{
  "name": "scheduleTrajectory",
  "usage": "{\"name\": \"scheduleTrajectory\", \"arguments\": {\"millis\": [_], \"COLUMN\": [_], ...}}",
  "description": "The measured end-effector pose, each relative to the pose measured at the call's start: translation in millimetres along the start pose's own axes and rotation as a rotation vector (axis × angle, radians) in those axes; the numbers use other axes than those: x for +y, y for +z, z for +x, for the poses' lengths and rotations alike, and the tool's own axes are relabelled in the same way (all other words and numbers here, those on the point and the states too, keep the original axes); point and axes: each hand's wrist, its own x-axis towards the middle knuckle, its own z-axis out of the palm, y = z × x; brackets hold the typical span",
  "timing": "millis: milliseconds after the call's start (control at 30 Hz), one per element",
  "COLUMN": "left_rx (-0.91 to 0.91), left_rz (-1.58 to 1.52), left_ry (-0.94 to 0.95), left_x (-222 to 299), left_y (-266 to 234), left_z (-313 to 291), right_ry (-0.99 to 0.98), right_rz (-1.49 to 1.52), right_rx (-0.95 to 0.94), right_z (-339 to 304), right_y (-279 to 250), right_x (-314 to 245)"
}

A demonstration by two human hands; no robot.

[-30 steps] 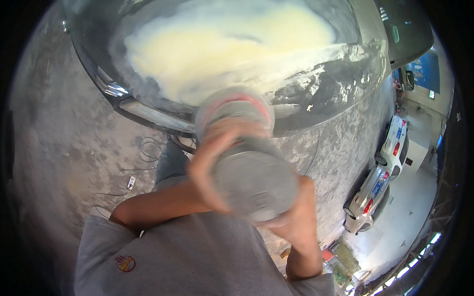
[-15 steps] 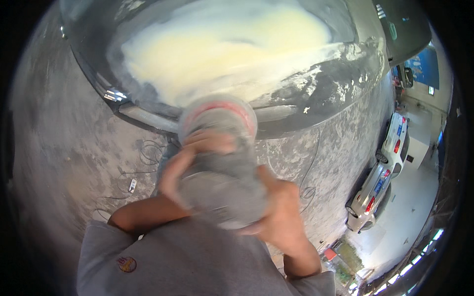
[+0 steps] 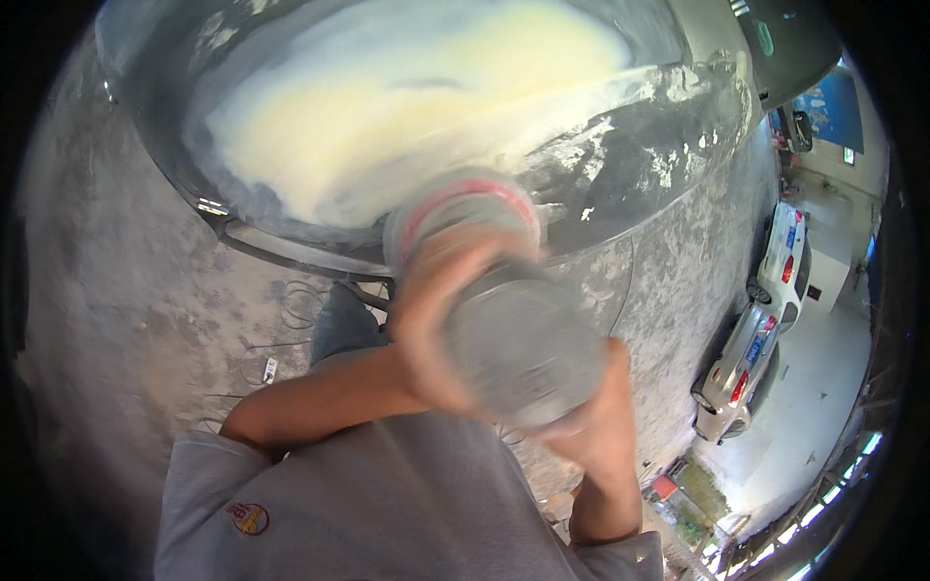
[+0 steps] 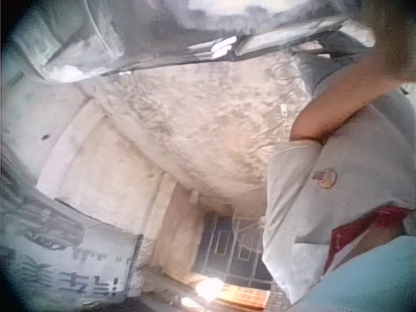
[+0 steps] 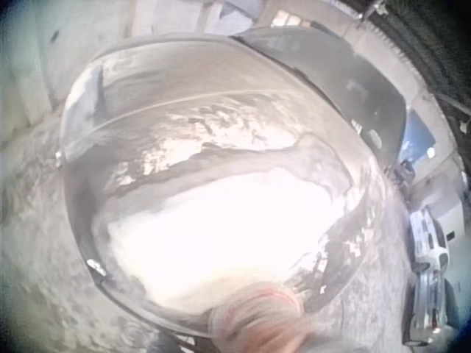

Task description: The person uses a handheld electric polisher with a rotating pad to smooth a white compound on the hood of a dark-colored car. They move the tool in overlapping circular and linear passes across the hood surface, occasionally using the left hand to steady the tool or wipe the surface.

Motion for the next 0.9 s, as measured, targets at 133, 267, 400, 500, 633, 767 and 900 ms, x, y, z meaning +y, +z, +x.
{"name": "scheduleTrajectory", "arguments": {"millis": [133,267,400,500,633,767,900], "left_rx": [0.330,-0.091,-0.213,0.144,0.258,-0.119,-0.161], "left_rz": [-0.087,-0.005,-0.016,-0.105,-0.072,-0.010,0.020], "left_ry": [0.141,-0.034,-0.131,0.012,0.057,-0.050,-0.068], "left_x": [-5.2,-2.5,-2.5,-1.9,0.2,-1.7,-0.2], "left_y": [-5.2,10.9,27.4,24.6,21.4,32.5,28.7], "left_z": [-19.1,10.9,21.0,6.1,4.1,32.7,34.7], "right_ry": [-0.002,-0.006,0.143,-0.031,-0.012,0.021,0.020], "right_rz": [-0.266,0.053,0.121,-0.032,-0.148,0.064,0.133], "right_rx": [-0.328,-0.053,0.096,-0.190,-0.373,0.068,0.022], "right_z": [2.6,9.2,12.8,11.0,8.7,11.8,14.4], "right_y": [-2.5,-19.6,-27.0,-24.1,-25.7,-34.8,-29.8], "right_x": [-5.6,-1.1,3.1,2.5,8.6,17.0,9.5]}}
